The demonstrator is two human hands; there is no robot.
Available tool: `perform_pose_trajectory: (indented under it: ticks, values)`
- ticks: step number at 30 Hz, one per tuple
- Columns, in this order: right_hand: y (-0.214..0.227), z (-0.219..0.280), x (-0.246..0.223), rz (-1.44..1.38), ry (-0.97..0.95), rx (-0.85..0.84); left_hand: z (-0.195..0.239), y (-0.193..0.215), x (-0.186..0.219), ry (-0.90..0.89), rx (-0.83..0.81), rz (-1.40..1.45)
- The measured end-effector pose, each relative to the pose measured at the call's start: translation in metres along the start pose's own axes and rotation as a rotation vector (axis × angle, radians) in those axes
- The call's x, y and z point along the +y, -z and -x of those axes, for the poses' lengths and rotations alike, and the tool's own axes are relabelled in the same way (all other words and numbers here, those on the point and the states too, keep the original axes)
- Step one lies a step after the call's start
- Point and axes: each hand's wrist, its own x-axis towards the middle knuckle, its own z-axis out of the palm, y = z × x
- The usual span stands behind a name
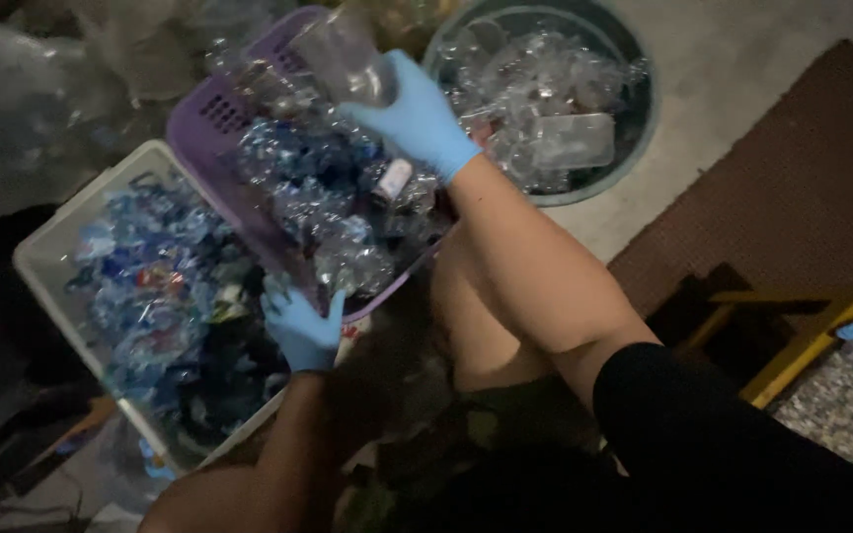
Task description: The person sits on the floor and uses scissors to cut plastic water bottles. They pick up bottles from a white bin, cut off the tops and bottoms, and place the cut pieces into a purple basket. The person repeats this process for multiple bottles throughout the video.
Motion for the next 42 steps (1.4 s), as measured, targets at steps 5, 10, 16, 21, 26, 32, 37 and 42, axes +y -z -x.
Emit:
perform_pose_trajectory:
  ticks: [5,10,16,21,26,32,37,42]
  values:
    - [0.069,-0.016,0.118,0.029,-0.246,0.217,0.000,-0.056,-0.005,0.266,0.088,0.235]
    - [0.131,0.012,0.184,-0.008,-0.472,0.349,0.001,-0.072,-0.005,0.723,-0.107,0.480]
    - [0.169,0.033,0.316,0.099,-0.639,0.510,-0.006,-0.060,0.002,0.667,-0.120,0.428]
    - [0.175,0.048,0.376,0.197,-0.760,0.548,-0.023,-0.027,0.023,0.720,-0.197,0.449]
    - [0.167,0.040,0.375,0.678,-0.931,0.198,-0.027,-0.020,0.029,0.731,-0.215,0.418]
    - [0.151,0.020,0.391,0.924,-0.996,-0.036,-0.022,-0.032,0.018,0.625,-0.193,0.379]
    - [0.174,0.020,0.374,0.907,-0.958,-0.109,-0.013,-0.043,0.010,0.524,-0.113,0.396]
    - [0.159,0.051,0.392,0.812,-0.829,0.240,-0.008,-0.057,0.004,0.602,-0.101,0.432]
